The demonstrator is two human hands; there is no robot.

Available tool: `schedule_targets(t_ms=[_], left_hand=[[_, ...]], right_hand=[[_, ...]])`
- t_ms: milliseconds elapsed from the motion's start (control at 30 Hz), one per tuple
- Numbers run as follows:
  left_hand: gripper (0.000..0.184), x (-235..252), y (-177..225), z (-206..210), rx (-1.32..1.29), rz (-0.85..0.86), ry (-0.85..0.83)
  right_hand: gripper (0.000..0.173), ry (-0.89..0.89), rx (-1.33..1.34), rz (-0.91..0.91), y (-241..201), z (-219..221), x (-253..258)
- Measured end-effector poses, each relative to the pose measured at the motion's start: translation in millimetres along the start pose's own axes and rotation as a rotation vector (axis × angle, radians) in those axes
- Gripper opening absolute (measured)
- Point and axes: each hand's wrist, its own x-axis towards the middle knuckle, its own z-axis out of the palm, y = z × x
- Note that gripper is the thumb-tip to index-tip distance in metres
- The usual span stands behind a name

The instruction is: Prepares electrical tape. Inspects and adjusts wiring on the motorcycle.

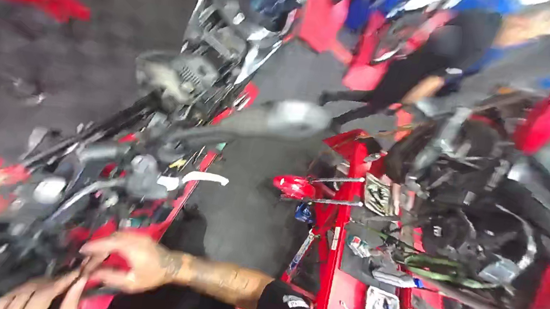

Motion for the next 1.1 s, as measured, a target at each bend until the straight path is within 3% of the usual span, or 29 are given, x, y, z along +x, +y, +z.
schedule_targets(t_ms=[133,233,400,467,667,833,967,1100], left_hand=[[0.030,-14,21,0,0.016,-0.259,-0.024],[0.028,-1,18,14,-0.193,-0.438,-0.067],[0.019,-5,21,9,-0.588,-0.653,-0.111],[0.017,-3,20,7,-0.644,-0.676,-0.114],[0.014,-3,21,9,-0.575,-0.675,-0.153],[0.014,-2,25,12,-0.450,-0.642,-0.150],[0.014,0,27,16,-0.387,-0.631,-0.151],[0.011,1,27,20,-0.359,-0.611,-0.122]], right_hand=[[0.043,0.055,0.101,0.080,1,-9,-16],[0.052,0.095,0.101,0.121,18,-29,-25],[0.035,0.133,0.226,0.279,3,-38,-56],[0.037,0.127,0.244,0.292,0,-38,-55],[0.069,0.112,0.303,0.488,-10,-6,-35],[0.074,0.267,0.330,0.525,-10,14,-26],[0.084,0.271,0.317,0.651,-9,17,-27],[0.082,0.293,0.407,0.709,-6,18,-28]])
